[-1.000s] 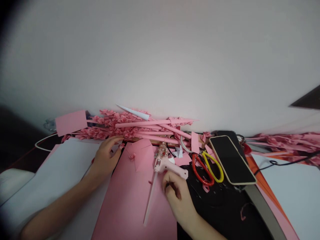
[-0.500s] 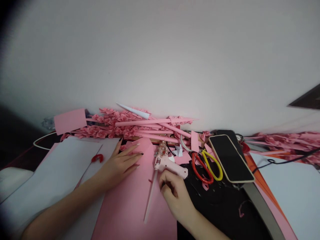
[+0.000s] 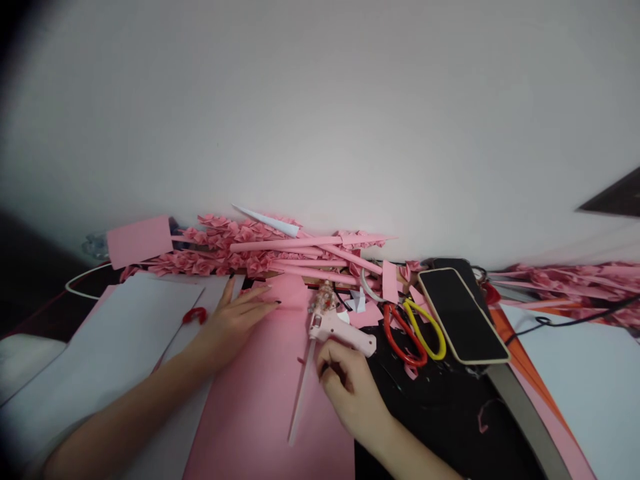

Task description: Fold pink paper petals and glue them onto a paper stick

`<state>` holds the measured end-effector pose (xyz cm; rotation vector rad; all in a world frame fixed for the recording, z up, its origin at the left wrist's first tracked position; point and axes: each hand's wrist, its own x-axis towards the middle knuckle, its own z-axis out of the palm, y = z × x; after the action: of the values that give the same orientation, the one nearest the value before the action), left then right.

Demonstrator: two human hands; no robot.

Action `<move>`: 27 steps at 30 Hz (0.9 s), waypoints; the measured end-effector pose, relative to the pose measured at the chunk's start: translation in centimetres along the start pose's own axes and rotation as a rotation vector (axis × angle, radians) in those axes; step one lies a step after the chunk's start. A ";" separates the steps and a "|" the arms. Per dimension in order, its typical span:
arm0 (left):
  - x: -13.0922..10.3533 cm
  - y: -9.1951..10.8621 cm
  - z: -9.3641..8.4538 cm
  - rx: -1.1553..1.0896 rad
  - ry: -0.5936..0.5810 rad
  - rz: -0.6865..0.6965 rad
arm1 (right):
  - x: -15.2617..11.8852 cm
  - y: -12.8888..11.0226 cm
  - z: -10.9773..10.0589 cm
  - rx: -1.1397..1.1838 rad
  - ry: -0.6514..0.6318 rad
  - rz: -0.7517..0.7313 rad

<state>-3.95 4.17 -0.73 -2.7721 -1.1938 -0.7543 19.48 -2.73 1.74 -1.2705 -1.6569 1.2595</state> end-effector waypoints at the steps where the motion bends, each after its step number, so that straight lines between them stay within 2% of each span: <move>1: 0.0 -0.1 0.1 -0.001 0.025 -0.008 | 0.0 0.0 0.0 -0.001 0.000 0.003; 5: 0.0 -0.4 0.1 -0.066 0.162 -0.090 | 0.1 -0.1 -0.1 -0.002 0.003 0.000; 10: 0.4 0.3 -0.7 -0.221 0.448 -0.395 | -0.1 0.0 0.0 0.012 0.029 -0.010; 12: 0.7 0.6 -0.9 -0.387 0.535 -0.561 | -0.2 0.2 0.1 0.027 0.048 0.000; 14: 0.9 0.9 -1.0 -0.594 0.638 -0.644 | -0.2 0.5 0.2 0.046 0.072 0.017; 15: 1.0 1.1 -1.1 -0.685 0.653 -0.656 | -0.1 0.6 0.2 0.053 0.081 0.024; 17: 1.0 1.5 -1.2 -0.817 0.585 -0.652 | -0.1 0.8 0.4 0.061 0.109 0.042; 19: 0.9 2.0 -1.2 -0.900 0.454 -0.657 | -0.1 1.0 0.4 0.065 0.135 0.046; 22: 0.7 3.1 -1.4 -1.063 0.318 -0.687 | -0.1 1.0 0.5 0.088 0.153 0.040; 27: 0.8 4.3 -1.5 -1.128 0.238 -0.743 | -0.2 1.5 0.6 0.135 0.183 0.019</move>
<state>-1.17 1.33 1.63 -2.5872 -2.2763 -2.3531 19.41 -3.00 0.17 -1.2807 -1.4110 1.2068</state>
